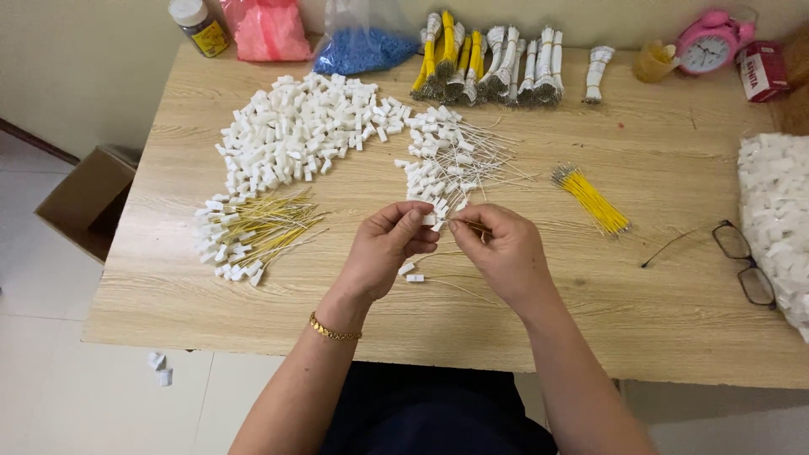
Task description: Assembling small plastic components onto thin wires at a factory workbench.
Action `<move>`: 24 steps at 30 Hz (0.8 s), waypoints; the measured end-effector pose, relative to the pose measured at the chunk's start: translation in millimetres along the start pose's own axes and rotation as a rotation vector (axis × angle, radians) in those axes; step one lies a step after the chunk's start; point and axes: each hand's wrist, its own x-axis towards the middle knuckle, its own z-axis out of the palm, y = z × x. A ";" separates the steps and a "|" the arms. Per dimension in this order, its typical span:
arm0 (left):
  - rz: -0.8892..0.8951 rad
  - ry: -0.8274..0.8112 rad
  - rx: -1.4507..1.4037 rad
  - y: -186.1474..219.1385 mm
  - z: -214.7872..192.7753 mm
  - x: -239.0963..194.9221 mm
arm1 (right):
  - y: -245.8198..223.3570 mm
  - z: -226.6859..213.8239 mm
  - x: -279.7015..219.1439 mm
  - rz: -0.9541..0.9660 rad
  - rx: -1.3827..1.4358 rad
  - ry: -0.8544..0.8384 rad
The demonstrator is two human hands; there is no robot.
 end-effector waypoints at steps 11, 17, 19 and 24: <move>0.002 -0.004 -0.012 3.6 -0.4 -1.0 | 0.5 -3.7 0.9 -0.109 -0.197 -0.002; -0.014 -0.012 0.016 4.8 2.3 -3.8 | 3.6 -3.5 3.9 -0.164 -0.236 -0.058; -0.022 -0.003 0.019 6.8 3.6 -4.5 | 7.6 -2.5 3.6 -0.186 -0.250 -0.081; -0.093 -0.016 -0.107 0.8 -0.4 -0.9 | 4.7 0.9 2.8 -0.148 -0.215 -0.002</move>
